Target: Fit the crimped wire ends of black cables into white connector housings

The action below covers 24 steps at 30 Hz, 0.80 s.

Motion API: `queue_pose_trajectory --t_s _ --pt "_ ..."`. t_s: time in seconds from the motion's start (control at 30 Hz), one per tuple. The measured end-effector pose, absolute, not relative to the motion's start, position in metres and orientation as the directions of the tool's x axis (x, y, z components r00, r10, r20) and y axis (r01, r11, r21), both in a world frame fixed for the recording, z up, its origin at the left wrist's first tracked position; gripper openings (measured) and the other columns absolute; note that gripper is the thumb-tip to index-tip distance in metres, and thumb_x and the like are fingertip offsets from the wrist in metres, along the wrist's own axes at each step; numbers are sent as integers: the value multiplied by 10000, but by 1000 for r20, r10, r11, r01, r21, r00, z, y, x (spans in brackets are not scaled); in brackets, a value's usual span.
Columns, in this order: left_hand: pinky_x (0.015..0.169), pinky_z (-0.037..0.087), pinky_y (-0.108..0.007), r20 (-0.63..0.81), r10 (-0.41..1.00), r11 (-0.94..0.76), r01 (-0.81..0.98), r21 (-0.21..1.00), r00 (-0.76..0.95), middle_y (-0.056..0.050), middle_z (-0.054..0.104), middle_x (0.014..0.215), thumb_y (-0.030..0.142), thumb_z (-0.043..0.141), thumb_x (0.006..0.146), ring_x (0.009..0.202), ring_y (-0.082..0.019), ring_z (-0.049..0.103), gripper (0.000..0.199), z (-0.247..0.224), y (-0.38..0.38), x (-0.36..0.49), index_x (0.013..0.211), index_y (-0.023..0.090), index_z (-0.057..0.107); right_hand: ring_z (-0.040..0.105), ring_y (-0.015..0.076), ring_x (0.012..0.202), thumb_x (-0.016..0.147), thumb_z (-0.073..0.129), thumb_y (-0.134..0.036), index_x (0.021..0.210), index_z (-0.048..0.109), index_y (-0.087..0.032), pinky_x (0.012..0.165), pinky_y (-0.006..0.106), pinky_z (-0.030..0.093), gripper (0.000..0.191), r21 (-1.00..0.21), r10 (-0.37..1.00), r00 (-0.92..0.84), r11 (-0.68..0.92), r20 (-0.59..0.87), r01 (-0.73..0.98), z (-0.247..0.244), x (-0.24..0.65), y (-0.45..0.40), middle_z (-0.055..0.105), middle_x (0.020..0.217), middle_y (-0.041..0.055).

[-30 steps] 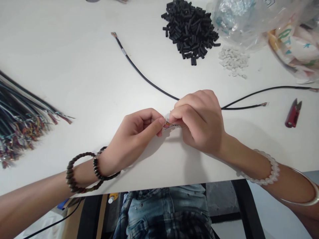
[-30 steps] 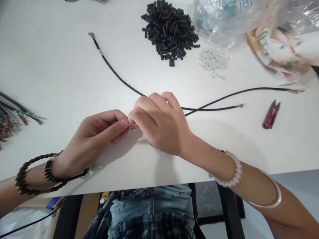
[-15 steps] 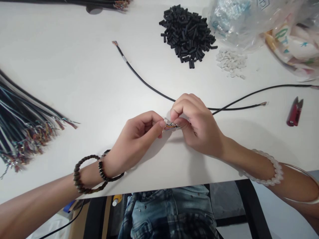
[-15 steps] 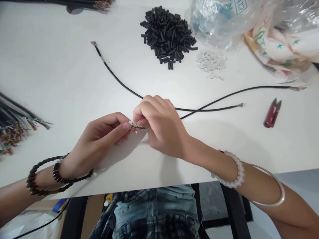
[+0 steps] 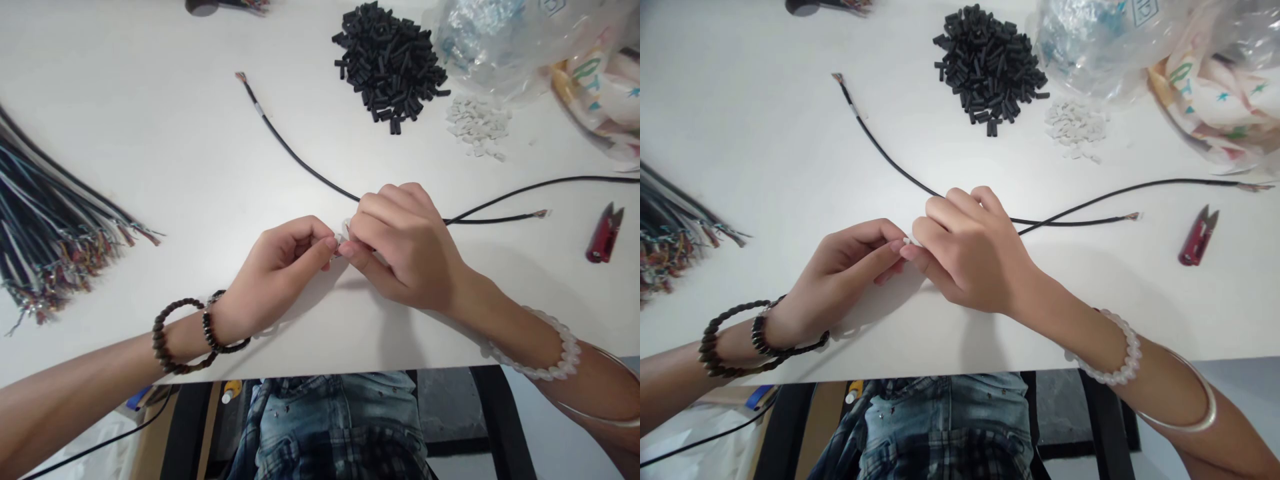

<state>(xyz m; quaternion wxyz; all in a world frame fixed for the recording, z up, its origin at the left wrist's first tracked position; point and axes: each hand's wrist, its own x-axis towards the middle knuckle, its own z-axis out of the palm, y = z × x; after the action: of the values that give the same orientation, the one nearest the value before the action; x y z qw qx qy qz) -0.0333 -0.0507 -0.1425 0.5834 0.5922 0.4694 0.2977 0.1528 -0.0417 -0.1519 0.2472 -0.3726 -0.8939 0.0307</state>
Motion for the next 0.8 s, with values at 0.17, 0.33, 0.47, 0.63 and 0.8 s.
queue_pose_trajectory --t_s 0.17,0.33,0.47,0.63,0.8 --pt "504 282 -244 -135 901 32 248 968 411 55 441 570 175 472 914 532 -92 365 246 -145 -50 -32 680 181 547 370 163 656 971 384 -193 670 465 -176 679 338 300 312 -194 654 -654 748 381 635 -147 149 -42 452 655 12" --pt "525 306 -239 -89 838 -6 172 985 539 56 448 613 244 433 953 547 -94 370 245 -150 -47 -34 728 188 512 368 153 644 946 396 -187 661 439 -175 675 333 297 288 -279 682 -614 727 398 627 -148 150 -44 442 648 4" --pt "553 339 -229 -73 810 -27 161 987 582 42 481 673 302 448 954 599 -97 411 213 -156 -47 -35 801 178 531 404 153 667 969 398 -207 700 456 -169 679 325 306 277 -298 683 -626 729 376 616 -145 153 -49 473 683 9" --pt "493 275 -220 -36 773 -78 150 986 633 81 388 572 276 514 916 516 -82 321 163 -159 -48 -36 793 173 542 447 141 679 975 427 -164 748 489 -158 683 302 340 236 -224 615 -725 788 311 573 -134 161 -53 499 704 5" --pt "503 281 -209 -11 770 -119 160 980 637 84 385 555 222 488 919 513 -77 326 152 -157 -49 -38 790 169 547 404 166 653 946 481 -104 713 527 -150 660 325 332 241 33 452 -850 878 271 477 -125 165 -53 475 654 17"
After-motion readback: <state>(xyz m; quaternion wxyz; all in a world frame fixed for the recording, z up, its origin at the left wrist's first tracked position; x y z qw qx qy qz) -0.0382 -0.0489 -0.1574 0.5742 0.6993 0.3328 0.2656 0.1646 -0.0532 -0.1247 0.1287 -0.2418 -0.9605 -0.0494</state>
